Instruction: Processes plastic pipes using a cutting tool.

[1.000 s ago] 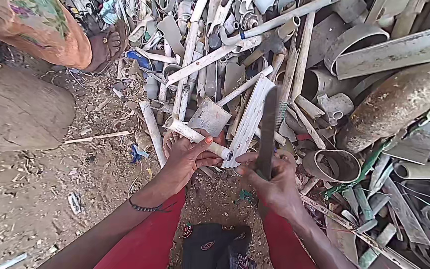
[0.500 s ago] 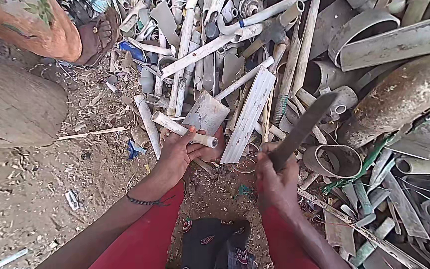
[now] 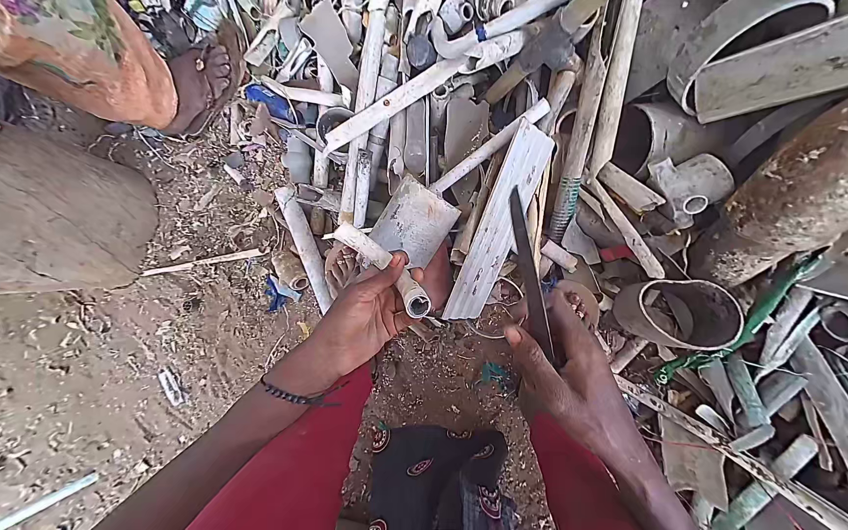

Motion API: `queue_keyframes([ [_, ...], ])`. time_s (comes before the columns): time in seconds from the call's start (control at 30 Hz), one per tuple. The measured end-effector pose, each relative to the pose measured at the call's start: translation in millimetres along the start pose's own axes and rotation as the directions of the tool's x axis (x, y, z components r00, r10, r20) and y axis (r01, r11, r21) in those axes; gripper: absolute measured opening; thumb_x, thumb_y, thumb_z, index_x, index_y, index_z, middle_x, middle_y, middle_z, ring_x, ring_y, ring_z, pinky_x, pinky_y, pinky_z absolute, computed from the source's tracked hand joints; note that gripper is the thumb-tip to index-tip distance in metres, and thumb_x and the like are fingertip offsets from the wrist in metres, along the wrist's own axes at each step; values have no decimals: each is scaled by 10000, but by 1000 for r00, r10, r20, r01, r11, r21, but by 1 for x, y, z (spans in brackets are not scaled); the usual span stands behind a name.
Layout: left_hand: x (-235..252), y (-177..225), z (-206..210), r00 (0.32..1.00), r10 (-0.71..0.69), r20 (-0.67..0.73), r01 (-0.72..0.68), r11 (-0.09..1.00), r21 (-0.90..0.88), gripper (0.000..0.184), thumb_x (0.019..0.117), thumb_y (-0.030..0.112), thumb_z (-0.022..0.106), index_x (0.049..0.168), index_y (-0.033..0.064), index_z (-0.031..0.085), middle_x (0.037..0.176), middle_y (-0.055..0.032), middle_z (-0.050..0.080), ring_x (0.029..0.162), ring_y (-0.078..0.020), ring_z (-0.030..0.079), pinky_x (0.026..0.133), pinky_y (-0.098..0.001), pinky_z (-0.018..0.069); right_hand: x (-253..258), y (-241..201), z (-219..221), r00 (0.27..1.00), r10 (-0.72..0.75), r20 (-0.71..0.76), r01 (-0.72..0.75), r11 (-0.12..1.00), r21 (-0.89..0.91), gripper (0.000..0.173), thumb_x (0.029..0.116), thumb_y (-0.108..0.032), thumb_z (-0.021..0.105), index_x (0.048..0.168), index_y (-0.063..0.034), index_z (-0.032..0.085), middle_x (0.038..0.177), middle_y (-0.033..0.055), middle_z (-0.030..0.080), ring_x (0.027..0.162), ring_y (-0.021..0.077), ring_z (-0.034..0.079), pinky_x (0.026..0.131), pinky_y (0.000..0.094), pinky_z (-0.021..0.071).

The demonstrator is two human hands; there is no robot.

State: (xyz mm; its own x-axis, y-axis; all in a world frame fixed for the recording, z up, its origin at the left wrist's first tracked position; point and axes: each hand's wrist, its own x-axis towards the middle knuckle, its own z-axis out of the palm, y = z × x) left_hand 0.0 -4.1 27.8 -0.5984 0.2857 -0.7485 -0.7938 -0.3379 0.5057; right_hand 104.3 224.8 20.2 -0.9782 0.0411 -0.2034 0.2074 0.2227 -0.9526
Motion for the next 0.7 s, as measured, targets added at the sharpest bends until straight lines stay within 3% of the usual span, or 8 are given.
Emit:
queue_keyframes([
  [0.13,1,-4,5,983,145,-111,-119,970,212,175,1116,180,356,1196,108,494,928,-56,709,746,-148,723,686,-275,625,-3,-4,2,988,-135,71,128,987,97,226,1024,-267,601,988,-51,657,683,-34,572,530,-14,517,470,151,453],
  [0.2,2,-5,11,969,190,-160,-146,956,255,162,1114,175,373,1223,104,469,938,-61,713,736,-159,726,666,-292,629,0,-6,6,985,-152,78,146,986,80,251,1019,-289,610,1053,-42,646,702,-28,566,541,-12,506,487,152,452],
  [0.27,4,-3,15,951,212,-226,-157,958,242,189,1119,210,361,1251,109,451,929,-55,702,718,-148,715,645,-279,619,1,-7,6,983,-123,134,124,992,-4,446,1059,-437,509,1225,-33,600,765,-3,589,563,26,530,510,205,487],
  [0.3,5,-2,15,936,228,-267,-170,960,223,204,1122,231,350,1240,112,465,887,-41,688,684,-130,695,621,-262,606,0,-7,5,982,-112,153,124,990,-69,492,1083,-472,426,1242,-40,600,830,19,605,593,50,557,535,232,518],
  [0.37,11,3,12,897,280,-341,-237,958,164,237,1126,263,333,1167,114,513,740,7,609,537,-66,577,508,-193,522,-5,-4,3,980,-151,129,180,951,-251,435,1106,-392,361,1103,-70,653,867,45,598,639,87,576,565,242,517],
  [0.47,14,10,-3,853,415,-317,-388,910,148,286,1130,299,289,1118,132,521,691,41,537,486,-28,463,452,-155,410,-16,-12,-10,961,-112,254,206,900,-384,368,1088,-303,406,989,-70,673,742,74,615,604,196,612,518,353,507],
  [0.57,13,10,-6,787,543,-292,-483,837,257,267,1125,293,304,1133,147,527,683,49,508,524,-52,482,490,-184,428,-20,-35,-24,886,55,461,115,936,-332,411,1111,-309,409,994,3,650,632,119,589,565,286,621,520,459,494],
  [0.7,14,-3,-6,745,661,-96,-577,709,406,252,1113,278,298,1144,136,504,668,75,515,528,-30,504,507,-178,463,-19,-43,-13,870,126,477,72,924,-377,441,1107,-338,387,965,-5,640,590,109,550,540,300,603,503,471,473],
])
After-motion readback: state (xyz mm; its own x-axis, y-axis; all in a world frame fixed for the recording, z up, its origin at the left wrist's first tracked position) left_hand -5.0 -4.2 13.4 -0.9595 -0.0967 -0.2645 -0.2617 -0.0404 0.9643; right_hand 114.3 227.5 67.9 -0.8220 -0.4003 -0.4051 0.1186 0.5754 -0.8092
